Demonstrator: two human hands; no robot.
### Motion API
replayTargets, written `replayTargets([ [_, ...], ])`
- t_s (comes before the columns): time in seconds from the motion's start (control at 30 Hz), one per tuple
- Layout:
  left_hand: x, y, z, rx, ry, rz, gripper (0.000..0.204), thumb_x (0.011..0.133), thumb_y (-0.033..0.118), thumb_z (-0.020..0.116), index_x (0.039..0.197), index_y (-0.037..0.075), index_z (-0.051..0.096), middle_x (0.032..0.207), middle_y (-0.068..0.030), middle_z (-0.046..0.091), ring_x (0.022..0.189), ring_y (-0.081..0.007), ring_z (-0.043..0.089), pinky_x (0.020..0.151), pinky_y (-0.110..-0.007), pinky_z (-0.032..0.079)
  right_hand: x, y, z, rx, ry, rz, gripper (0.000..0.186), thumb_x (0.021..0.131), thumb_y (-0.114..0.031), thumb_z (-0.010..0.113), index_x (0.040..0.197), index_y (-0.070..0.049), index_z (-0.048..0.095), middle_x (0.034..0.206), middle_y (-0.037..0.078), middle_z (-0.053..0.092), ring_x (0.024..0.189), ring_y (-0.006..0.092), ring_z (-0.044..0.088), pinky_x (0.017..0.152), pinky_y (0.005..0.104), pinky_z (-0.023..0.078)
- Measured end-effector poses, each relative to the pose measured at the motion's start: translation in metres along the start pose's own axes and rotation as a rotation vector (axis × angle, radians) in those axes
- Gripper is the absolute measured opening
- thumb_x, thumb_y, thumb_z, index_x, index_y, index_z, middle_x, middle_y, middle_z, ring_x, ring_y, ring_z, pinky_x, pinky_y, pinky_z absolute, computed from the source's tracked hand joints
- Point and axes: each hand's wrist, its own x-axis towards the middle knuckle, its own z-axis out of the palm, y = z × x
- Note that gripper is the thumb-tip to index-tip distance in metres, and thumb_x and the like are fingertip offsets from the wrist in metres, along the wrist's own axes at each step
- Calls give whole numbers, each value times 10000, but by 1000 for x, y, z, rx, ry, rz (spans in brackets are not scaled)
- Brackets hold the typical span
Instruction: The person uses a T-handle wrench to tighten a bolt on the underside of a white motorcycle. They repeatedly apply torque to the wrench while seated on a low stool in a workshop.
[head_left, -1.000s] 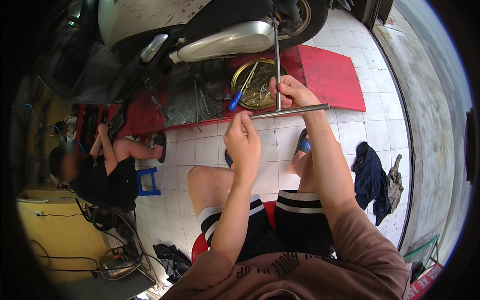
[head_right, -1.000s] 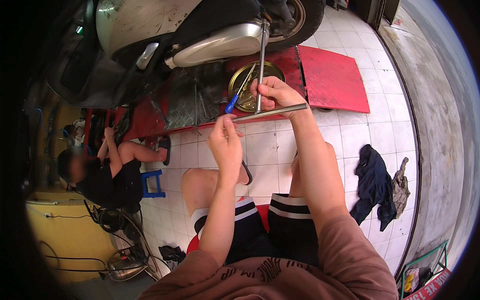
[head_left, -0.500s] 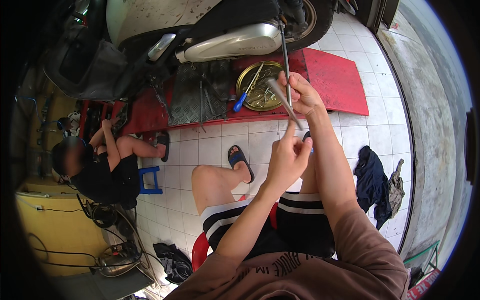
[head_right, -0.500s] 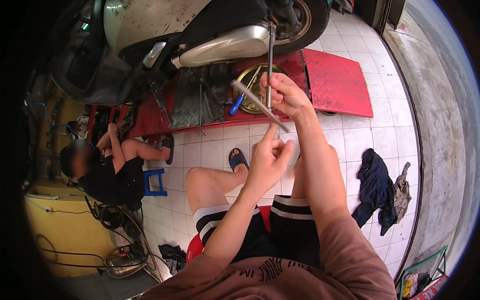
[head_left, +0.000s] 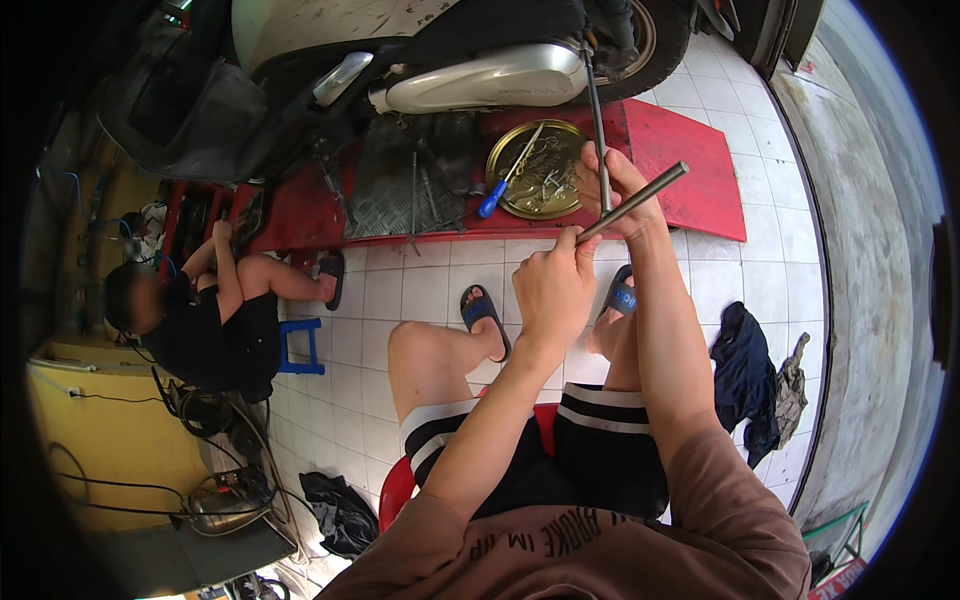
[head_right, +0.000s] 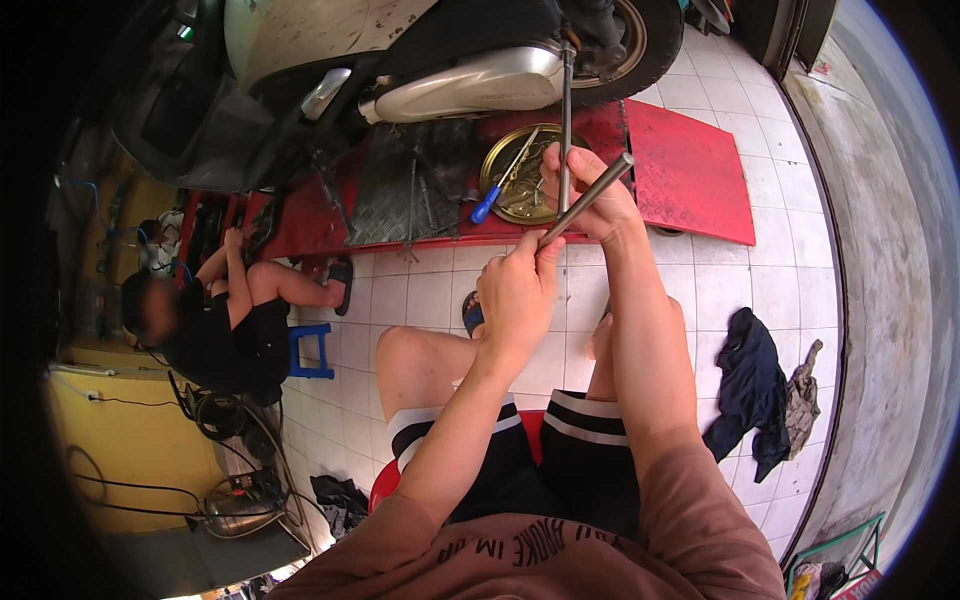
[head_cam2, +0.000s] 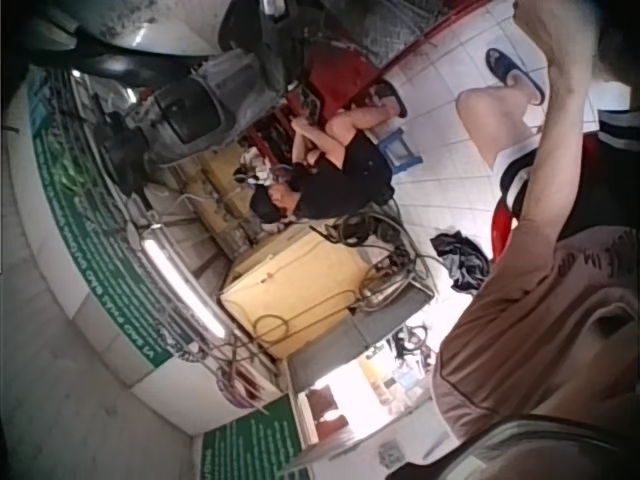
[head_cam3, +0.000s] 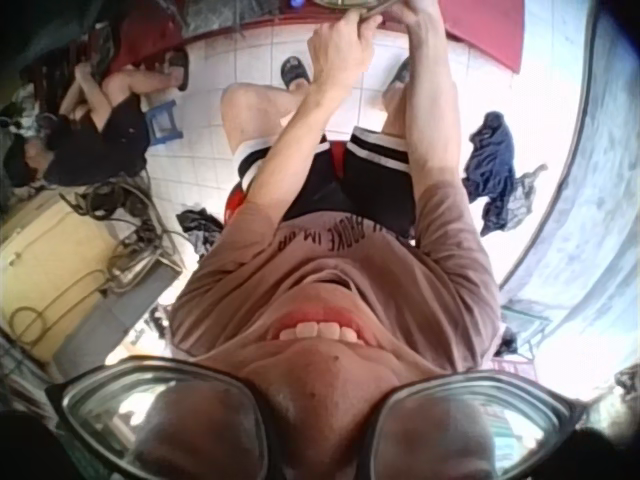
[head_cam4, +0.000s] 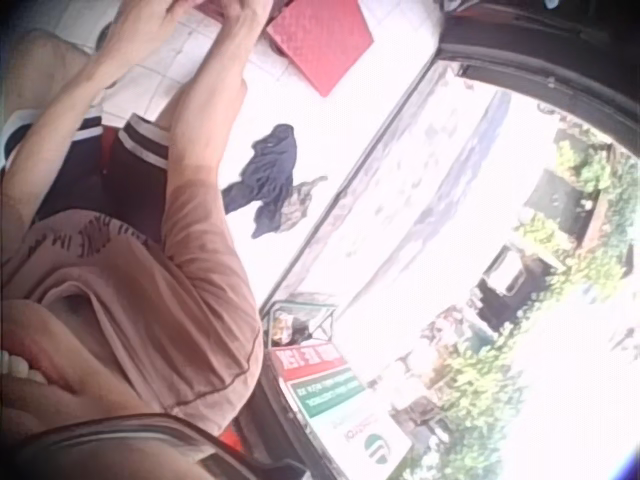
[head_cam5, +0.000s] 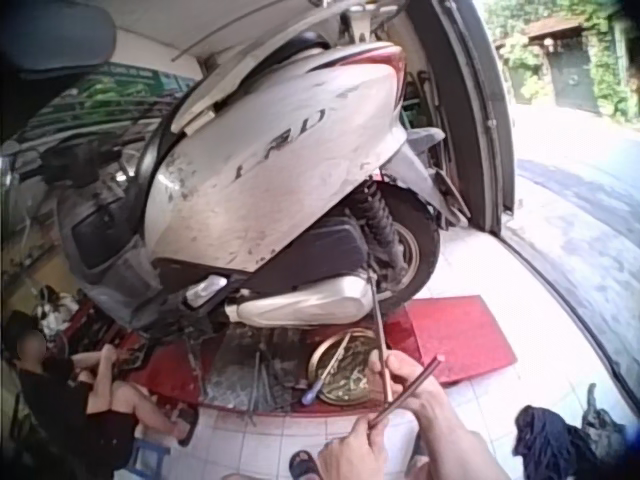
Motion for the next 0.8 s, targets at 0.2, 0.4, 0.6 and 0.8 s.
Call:
replayTargets([
  [0.2,0,24,6,-482,-282,-76,377,1005,325,474,906,-1,636,522,-126,538,498,-260,569,498,-389,408,-10,-5,-15,-115,-80,81,327,886,-308,685,924,-19,537,634,-35,440,499,26,358,439,190,261],
  [0.4,-12,37,-8,-879,-26,24,505,1006,204,476,1446,5,328,636,16,486,546,-21,406,471,-215,302,-1,-1,-6,-62,-24,27,269,901,-248,669,930,-11,546,629,-37,448,503,28,343,459,189,272],
  [0.6,-42,16,12,-931,-440,-60,730,938,63,551,1518,13,111,640,12,508,537,-31,420,494,-191,334,6,3,-5,-1,-71,-1,256,931,-256,630,941,-12,552,633,-45,423,522,16,346,453,189,262],
  [0.8,-21,37,-8,-686,-1,146,746,897,12,546,1513,23,124,567,-23,514,498,-59,446,489,-209,356,3,3,-12,-35,44,-22,231,948,-236,609,955,-10,561,617,-61,412,502,7,334,451,180,264],
])
